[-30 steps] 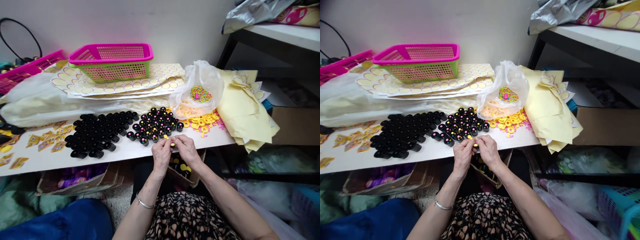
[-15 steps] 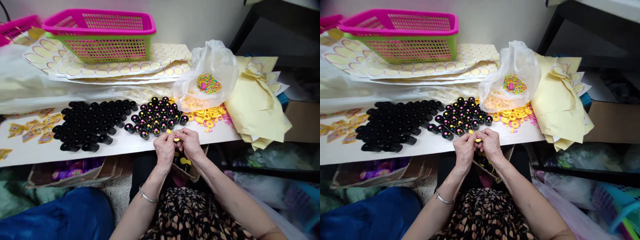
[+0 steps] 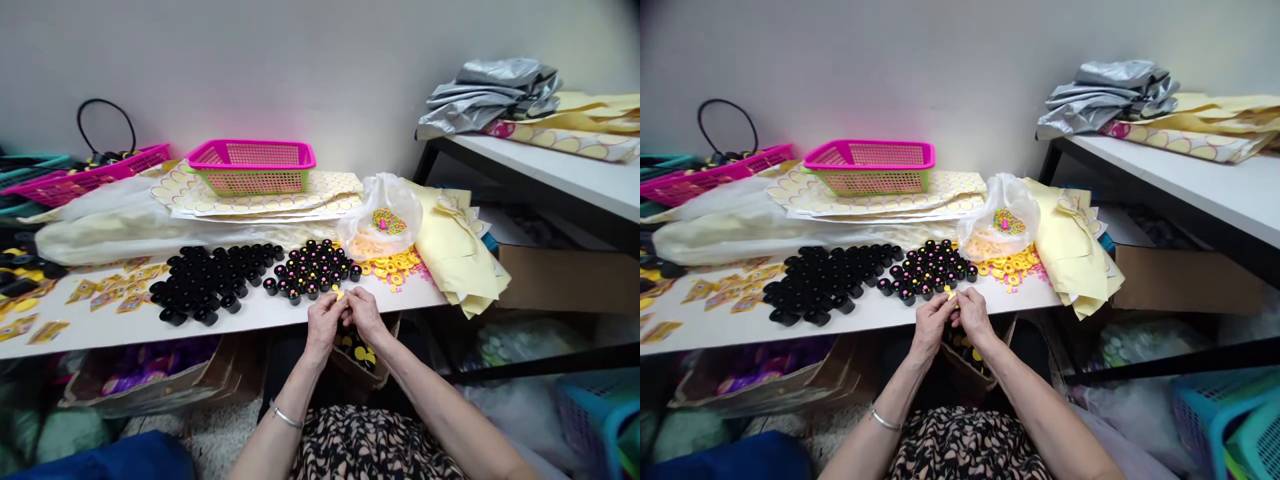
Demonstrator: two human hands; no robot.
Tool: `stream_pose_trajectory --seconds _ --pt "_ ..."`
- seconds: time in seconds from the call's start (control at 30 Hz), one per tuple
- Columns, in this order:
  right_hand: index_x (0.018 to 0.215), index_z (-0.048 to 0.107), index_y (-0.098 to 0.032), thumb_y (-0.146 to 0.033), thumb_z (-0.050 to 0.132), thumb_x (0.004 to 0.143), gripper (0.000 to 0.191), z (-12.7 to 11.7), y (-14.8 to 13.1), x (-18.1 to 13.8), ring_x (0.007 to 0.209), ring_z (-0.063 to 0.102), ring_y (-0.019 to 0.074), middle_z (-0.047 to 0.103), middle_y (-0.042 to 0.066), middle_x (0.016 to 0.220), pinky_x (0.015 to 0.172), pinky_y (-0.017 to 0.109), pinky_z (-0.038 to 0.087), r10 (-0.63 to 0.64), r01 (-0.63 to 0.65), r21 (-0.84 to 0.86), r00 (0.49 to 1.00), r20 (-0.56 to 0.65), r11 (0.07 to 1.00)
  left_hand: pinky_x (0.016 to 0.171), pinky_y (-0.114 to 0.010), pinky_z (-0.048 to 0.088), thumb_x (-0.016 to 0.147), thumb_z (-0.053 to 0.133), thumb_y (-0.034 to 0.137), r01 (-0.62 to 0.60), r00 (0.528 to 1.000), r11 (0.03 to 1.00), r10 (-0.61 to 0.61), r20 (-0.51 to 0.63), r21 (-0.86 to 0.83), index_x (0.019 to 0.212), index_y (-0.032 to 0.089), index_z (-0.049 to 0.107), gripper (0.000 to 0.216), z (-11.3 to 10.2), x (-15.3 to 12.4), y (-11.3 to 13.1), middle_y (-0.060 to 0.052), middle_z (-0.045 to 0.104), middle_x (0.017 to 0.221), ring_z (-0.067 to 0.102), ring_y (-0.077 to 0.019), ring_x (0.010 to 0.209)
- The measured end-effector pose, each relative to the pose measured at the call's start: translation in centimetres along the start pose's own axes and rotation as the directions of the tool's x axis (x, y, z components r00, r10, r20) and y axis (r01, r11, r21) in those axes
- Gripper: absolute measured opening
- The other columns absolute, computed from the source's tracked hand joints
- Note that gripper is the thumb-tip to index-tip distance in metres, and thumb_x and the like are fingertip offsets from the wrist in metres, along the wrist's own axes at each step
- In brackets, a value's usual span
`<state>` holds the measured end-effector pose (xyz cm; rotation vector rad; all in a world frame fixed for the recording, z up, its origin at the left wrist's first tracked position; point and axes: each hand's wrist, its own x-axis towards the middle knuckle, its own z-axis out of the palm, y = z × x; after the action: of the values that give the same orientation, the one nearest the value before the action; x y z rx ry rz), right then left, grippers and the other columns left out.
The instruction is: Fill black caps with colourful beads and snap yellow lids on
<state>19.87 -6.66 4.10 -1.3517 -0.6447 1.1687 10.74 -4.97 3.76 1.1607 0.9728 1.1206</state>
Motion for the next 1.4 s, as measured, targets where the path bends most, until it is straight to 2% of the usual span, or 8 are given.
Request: stream_pose_trajectory --seconds 0.13,0.27,0.5,0.83,0.93,1.17,1.27,1.4 --pt "0.068 0.046 -0.017 -0.04 0.054 0.071 0.024 0.2 -0.4 -0.1 0.035 0.051 0.0077 0.053 -0.005 0.05 0.029 0.016 0.039 0.007 -0.007 -0.021 0.999 0.034 1.0 0.046 -0.019 0.034 0.062 0.069 0.039 0.117 0.987 0.989 -0.126 -0.095 -0.094 0.072 0.009 0.068 0.031 0.4 0.6 -0.1 0.002 0.054 0.056 0.043 -0.0065 0.049" --pt "0.068 0.045 -0.018 -0.041 0.053 0.072 0.026 0.5 -0.7 0.3 0.033 0.049 0.0072 0.05 -0.006 0.05 0.026 0.014 0.035 -0.002 0.003 -0.033 0.999 0.033 0.999 0.04 -0.018 0.028 0.062 0.068 0.041 0.133 0.978 0.988 -0.145 -0.15 -0.083 0.065 0.009 0.064 0.031 1.0 1.1 0.2 0.005 0.047 0.047 0.037 -0.0052 0.043" --pt "0.064 0.042 -0.019 -0.043 0.052 0.076 0.028 0.4 -0.3 1.0 0.029 0.04 0.0062 0.042 -0.009 0.041 0.024 0.014 0.027 -0.031 0.03 -0.089 0.999 -0.013 0.996 0.046 -0.019 0.034 0.067 0.063 0.04 0.072 0.968 0.994 -0.051 -0.245 0.076 0.062 0.013 0.065 0.028 1.5 1.5 -0.3 0.001 0.055 0.054 0.046 -0.0091 0.052" --pt "0.064 0.045 -0.019 -0.038 0.055 0.072 0.023 0.5 -1.4 1.8 0.027 0.042 0.0086 0.044 -0.008 0.039 0.024 0.017 0.029 0.054 -0.056 -0.059 0.997 -0.049 0.997 0.051 -0.021 0.038 0.071 0.061 0.04 0.136 0.963 0.981 -0.098 -0.251 0.138 0.064 0.016 0.066 0.025 1.7 2.4 -0.9 -0.001 0.057 0.058 0.051 -0.013 0.06" --pt "0.065 0.043 -0.02 -0.04 0.054 0.073 0.025 0.4 -0.8 1.9 0.028 0.043 0.0089 0.044 -0.008 0.038 0.026 0.017 0.032 0.068 -0.07 -0.051 0.997 -0.035 0.996 0.054 -0.021 0.04 0.074 0.057 0.041 0.123 0.975 0.982 -0.092 -0.204 0.146 0.068 0.016 0.068 0.028 1.3 2.1 -0.7 -0.003 0.059 0.064 0.052 -0.0136 0.064" --pt "0.07 0.045 -0.019 -0.039 0.061 0.067 0.026 -0.2 -1.0 -0.4 0.041 0.049 0.008 0.053 -0.006 0.056 0.035 0.019 0.042 0.112 -0.109 0.173 0.994 -0.007 0.979 0.062 -0.02 0.042 0.062 0.073 0.033 -0.015 0.995 0.998 0.009 0.096 0.067 0.091 0.017 0.068 0.034 0.1 0.2 0.1 -0.004 0.059 0.092 0.051 -0.0108 0.071" --pt "0.074 0.045 -0.02 -0.036 0.063 0.066 0.026 -0.9 -1.7 -2.7 0.044 0.05 0.0079 0.055 -0.005 0.062 0.037 0.02 0.044 0.165 -0.164 0.227 0.986 0.014 0.96 0.068 -0.023 0.043 0.055 0.078 0.03 -0.027 0.985 1.0 0.024 0.174 0.017 0.091 0.017 0.068 0.04 -0.1 -0.7 0.2 -0.004 0.058 0.092 0.052 -0.013 0.077" --pt "0.077 0.045 -0.02 -0.038 0.066 0.066 0.029 -2.4 -2.1 -5.2 0.046 0.053 0.0093 0.057 -0.004 0.067 0.039 0.022 0.046 0.2 -0.21 0.231 0.978 0.066 0.95 0.082 -0.03 0.042 0.05 0.081 0.028 -0.105 0.955 0.986 0.063 0.29 0.132 0.085 0.017 0.071 0.037 -0.1 -2.0 0.5 -0.004 0.058 0.082 0.051 -0.0187 0.089"
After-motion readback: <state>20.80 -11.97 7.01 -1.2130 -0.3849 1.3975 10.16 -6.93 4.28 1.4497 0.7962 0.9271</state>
